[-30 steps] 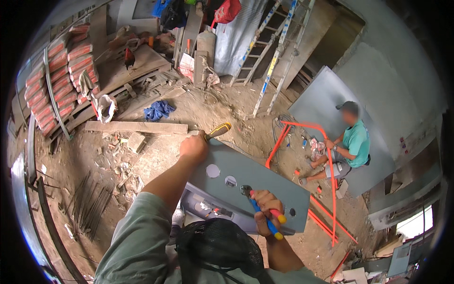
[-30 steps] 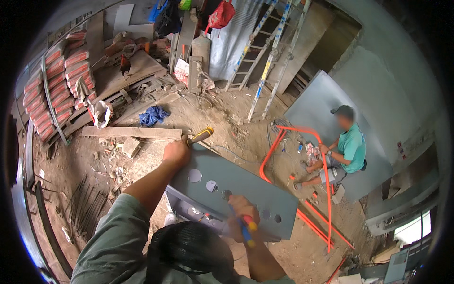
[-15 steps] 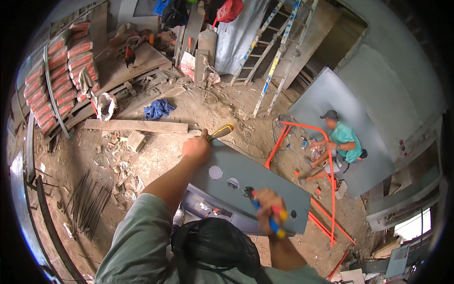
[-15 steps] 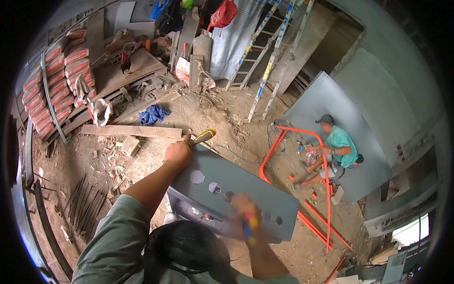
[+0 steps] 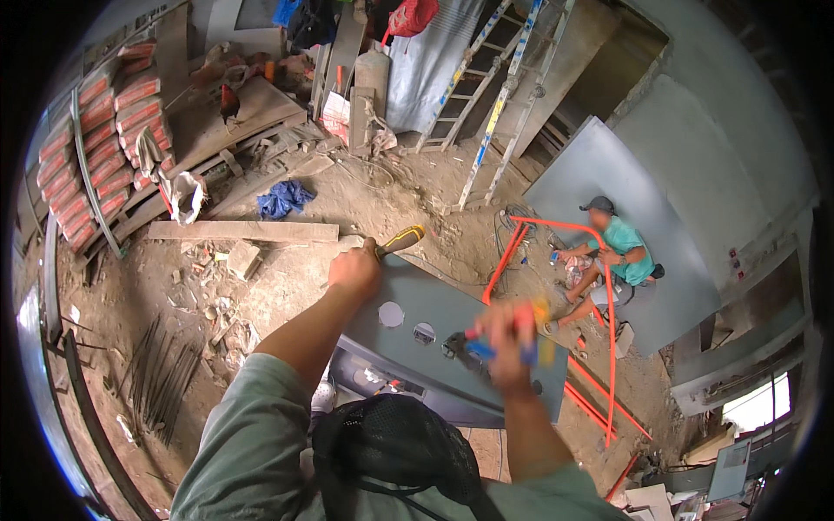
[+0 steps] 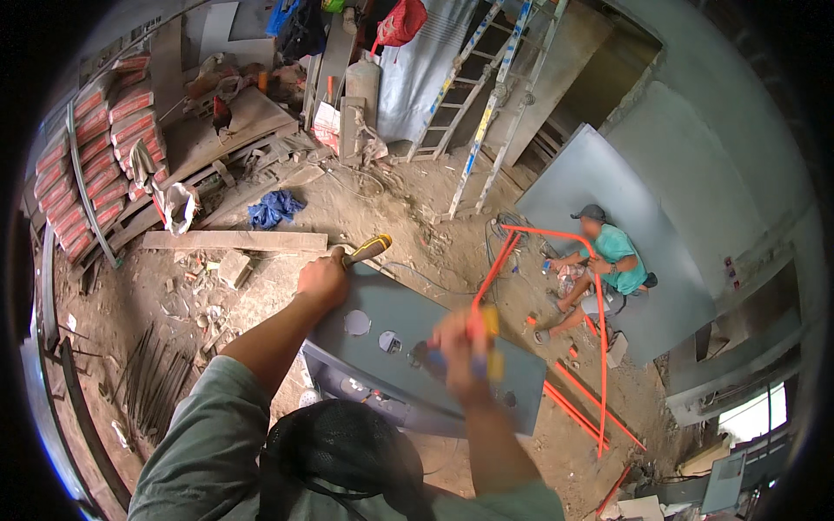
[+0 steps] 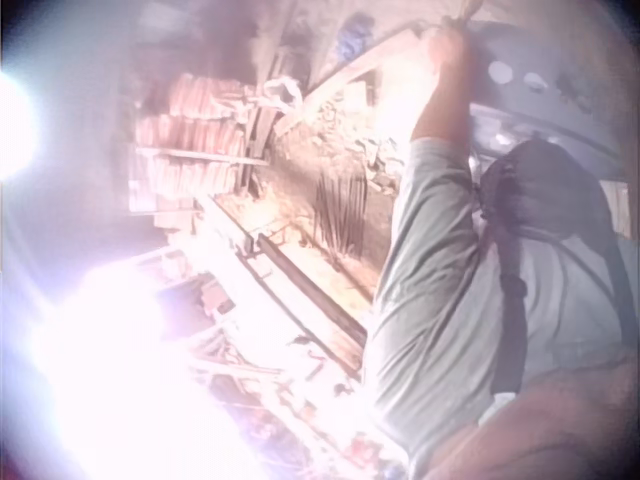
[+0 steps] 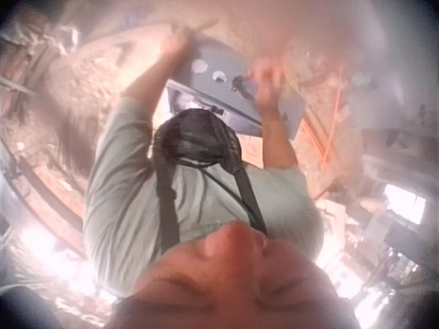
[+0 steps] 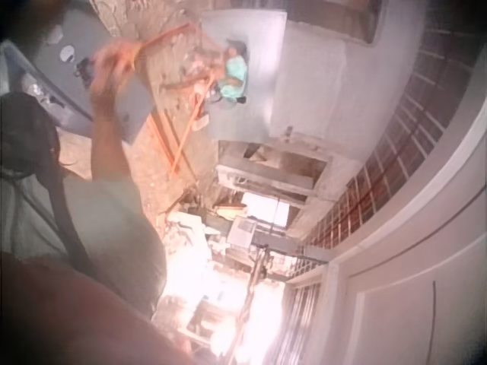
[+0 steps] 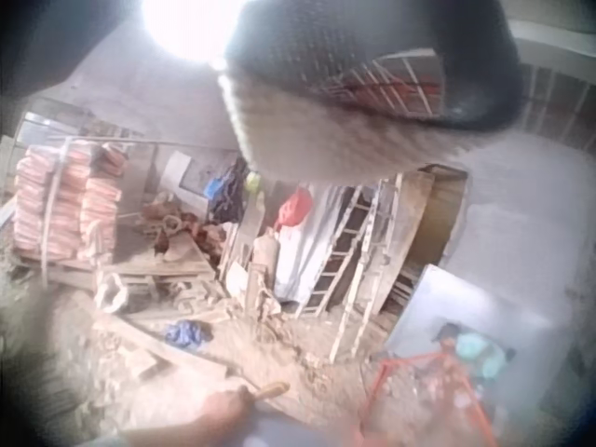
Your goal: The person uses a screwdriver and pliers to work on the top surface of a grey electrical cabinet, repeatedly prying and adjusting components. Another person in the background handles red conduit pipes.
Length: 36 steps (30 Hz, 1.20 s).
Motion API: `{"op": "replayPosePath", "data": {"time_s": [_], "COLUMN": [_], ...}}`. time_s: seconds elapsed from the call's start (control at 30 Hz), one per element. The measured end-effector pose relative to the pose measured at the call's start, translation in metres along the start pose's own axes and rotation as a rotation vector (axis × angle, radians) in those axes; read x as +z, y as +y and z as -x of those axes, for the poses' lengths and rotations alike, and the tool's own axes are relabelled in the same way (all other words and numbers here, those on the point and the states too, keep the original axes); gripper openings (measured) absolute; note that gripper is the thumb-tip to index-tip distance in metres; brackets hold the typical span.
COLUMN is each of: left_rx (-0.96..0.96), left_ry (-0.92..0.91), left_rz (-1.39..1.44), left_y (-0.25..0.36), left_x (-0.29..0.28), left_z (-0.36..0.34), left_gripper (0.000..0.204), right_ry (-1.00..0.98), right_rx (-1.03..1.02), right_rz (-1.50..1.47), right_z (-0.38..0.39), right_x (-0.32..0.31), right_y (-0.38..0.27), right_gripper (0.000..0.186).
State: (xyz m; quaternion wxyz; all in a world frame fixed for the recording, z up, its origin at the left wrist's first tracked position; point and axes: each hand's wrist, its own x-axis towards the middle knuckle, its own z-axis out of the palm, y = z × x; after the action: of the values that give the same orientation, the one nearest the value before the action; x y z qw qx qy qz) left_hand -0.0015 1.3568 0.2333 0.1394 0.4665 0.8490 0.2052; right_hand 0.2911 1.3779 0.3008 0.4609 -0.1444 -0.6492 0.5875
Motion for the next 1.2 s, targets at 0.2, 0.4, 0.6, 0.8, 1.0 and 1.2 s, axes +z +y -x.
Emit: {"op": "replayPosePath", "data": {"time_s": [0.2, 0.4, 0.6, 0.8, 1.0, 1.2], "left_rx": [-0.028, -0.012, -0.003, -0.042, -0.032, -0.013], "left_ry": [-0.013, 0.031, 0.020, 0.016, 0.025, 0.064], "left_rz": [-0.011, 0.014, 0.006, -0.019, -0.046, -0.002], "left_y": [0.006, 0.012, 0.004, 0.015, 0.018, 0.012], "left_x": [0.003, 0.000, 0.000, -0.002, 0.001, 0.004], "left_z": [0.002, 0.007, 0.001, 0.003, 0.004, 0.006], "left_gripper": [0.027, 0.026, 0.028, 0.030, 0.033, 0.035], "right_ry": [-0.023, 0.202, -0.052, 0.016, 0.116, 0.120], "right_rx": [-0.259, 0.648, 0.433, 0.228, -0.105, -0.132], "right_rz": [0.215, -0.280, -0.038, 0.038, 0.017, 0.198], "right_z": [0.035, -0.122, -0.090, -0.031, -0.005, 0.039], "right_x": [0.013, -0.035, -0.041, 0.004, 0.007, 0.019], "right_y": [-0.002, 0.052, 0.013, -0.043, -0.020, -0.021], "right_gripper": [0.024, 0.026, 0.042, 0.057, 0.029, 0.003]}}
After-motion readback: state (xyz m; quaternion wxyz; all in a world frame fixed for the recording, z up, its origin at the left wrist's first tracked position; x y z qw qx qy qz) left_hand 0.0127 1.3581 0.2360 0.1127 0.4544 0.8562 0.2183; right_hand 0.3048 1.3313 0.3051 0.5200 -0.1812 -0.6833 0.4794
